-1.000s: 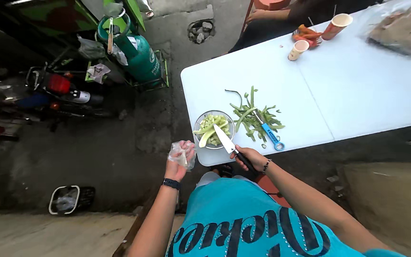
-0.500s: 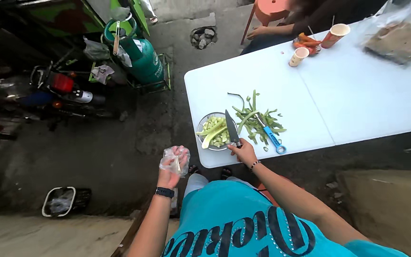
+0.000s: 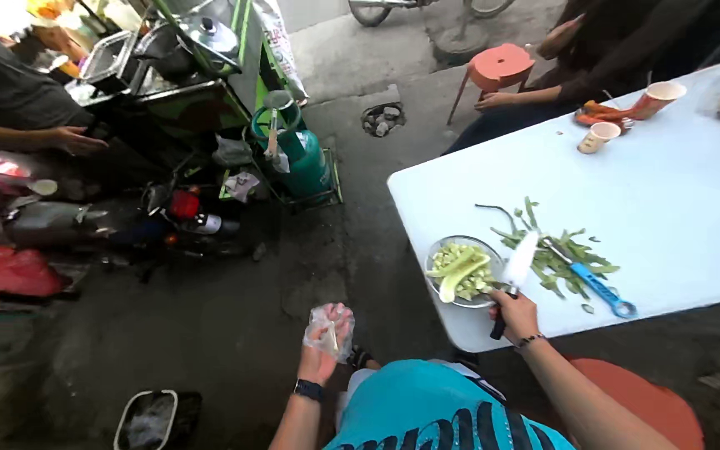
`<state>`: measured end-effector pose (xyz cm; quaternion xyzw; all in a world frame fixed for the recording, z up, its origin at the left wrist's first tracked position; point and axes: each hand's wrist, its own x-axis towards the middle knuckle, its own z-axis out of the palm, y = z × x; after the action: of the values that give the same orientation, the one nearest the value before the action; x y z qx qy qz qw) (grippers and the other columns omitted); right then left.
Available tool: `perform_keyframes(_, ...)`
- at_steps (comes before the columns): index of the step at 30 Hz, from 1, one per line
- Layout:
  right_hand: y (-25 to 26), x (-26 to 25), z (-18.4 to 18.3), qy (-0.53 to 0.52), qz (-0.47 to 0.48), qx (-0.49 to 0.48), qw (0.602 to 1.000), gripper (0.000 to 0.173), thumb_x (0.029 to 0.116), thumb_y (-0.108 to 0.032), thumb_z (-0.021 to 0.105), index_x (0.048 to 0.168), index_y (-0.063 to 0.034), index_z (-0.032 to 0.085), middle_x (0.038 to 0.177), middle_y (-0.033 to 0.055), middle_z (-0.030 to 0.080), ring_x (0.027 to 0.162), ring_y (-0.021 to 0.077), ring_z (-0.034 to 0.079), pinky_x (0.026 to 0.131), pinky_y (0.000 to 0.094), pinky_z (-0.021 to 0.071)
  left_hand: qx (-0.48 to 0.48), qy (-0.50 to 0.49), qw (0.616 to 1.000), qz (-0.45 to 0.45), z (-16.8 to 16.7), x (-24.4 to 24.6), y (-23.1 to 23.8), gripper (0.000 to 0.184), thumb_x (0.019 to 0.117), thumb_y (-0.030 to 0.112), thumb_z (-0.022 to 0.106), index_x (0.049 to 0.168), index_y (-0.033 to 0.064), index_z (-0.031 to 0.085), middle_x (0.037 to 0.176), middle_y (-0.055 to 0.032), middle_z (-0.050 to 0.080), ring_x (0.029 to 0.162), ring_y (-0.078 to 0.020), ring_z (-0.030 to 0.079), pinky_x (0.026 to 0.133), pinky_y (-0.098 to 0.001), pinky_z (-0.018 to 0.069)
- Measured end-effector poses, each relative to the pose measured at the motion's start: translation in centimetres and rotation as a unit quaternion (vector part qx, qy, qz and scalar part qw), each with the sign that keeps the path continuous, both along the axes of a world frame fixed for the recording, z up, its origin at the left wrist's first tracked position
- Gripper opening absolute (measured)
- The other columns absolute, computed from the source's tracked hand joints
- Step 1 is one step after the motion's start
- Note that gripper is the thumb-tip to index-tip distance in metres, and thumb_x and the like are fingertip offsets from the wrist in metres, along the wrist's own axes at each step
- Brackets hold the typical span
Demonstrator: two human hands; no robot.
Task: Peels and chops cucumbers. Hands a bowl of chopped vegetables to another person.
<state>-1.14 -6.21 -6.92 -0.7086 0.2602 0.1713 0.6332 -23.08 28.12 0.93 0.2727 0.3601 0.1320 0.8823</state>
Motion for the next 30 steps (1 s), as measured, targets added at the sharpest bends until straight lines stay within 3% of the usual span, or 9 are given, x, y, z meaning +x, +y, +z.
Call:
perform_keyframes(4,4.2,-1.1,1.5,-0.011,-0.033,-0.008,0.999,0.015,0.0948,-0.010,0.062,0.106,-0.0021,0.057,0.063,0.0018,0.058,0.044,0.0110,0.056,0.046,0.0290,0.0543,0.014,-0.001,1.000,0.022,1.0,-3.3,7.8,0.038,0.1090,0.019,0.032,0.140,0.0014,0.045,0.126,-0.0209,0.066,0.111,-0.0316,0.069,0.090,-0.0421,0.0601)
perform_keyframes(9,12.9,-1.6,4.8,-0.023,-0.010,-0.006,1.000,0.013,0.0931,-0.008,0.061,0.104,-0.0011,0.057,0.062,0.0031,0.059,0.045,0.0125,0.058,0.046,0.0305,0.0554,0.030,-0.016,0.997,0.072,1.7,-7.6,15.2,0.039,0.1088,0.021,0.032,0.139,0.0022,0.047,0.124,-0.0199,0.067,0.108,-0.0306,0.070,0.088,-0.0411,0.0606)
perform_keyframes(19,40.5,3.0,13.3,-0.032,0.170,0.091,0.981,0.019,0.0961,-0.013,0.063,0.108,0.0011,0.060,0.078,0.0069,0.064,0.059,0.0145,0.063,0.059,0.0323,0.0582,0.055,-0.076,0.974,0.205,2.2,-14.5,23.2,0.040,0.1095,0.023,0.030,0.135,0.0021,0.052,0.123,-0.0159,0.069,0.110,-0.0268,0.071,0.088,-0.0382,0.0620)
perform_keyframes(24,54.6,6.2,15.8,-0.043,0.205,0.182,0.961,0.020,0.0932,-0.009,0.064,0.110,0.0011,0.060,0.077,0.0098,0.064,0.058,0.0166,0.063,0.056,0.0330,0.0572,0.102,-0.089,0.956,0.259,1.4,-16.3,27.4,0.039,0.1093,0.023,0.033,0.135,0.0006,0.052,0.127,-0.0158,0.067,0.117,-0.0260,0.067,0.094,-0.0382,0.0593)
perform_keyframes(27,61.3,7.8,17.8,-0.044,0.225,0.213,0.950,0.021,0.0922,-0.008,0.064,0.110,0.0016,0.061,0.077,0.0118,0.066,0.057,0.0185,0.064,0.054,0.0348,0.0579,0.081,-0.102,0.951,0.280,2.4,-15.3,29.3,0.030,0.1077,0.019,0.040,0.126,0.0005,0.056,0.119,-0.0152,0.069,0.108,-0.0243,0.070,0.086,-0.0355,0.0616)
perform_keyframes(30,67.1,9.5,19.3,-0.049,0.245,0.233,0.940,0.025,0.0916,-0.008,0.064,0.114,0.0014,0.060,0.078,0.0129,0.066,0.055,0.0188,0.063,0.052,0.0344,0.0568,0.111,-0.057,0.950,0.287,5.2,-12.4,30.7,0.026,0.1077,0.017,0.034,0.118,0.0052,0.056,0.109,-0.0085,0.070,0.099,-0.0171,0.071,0.079,-0.0314,0.0618)
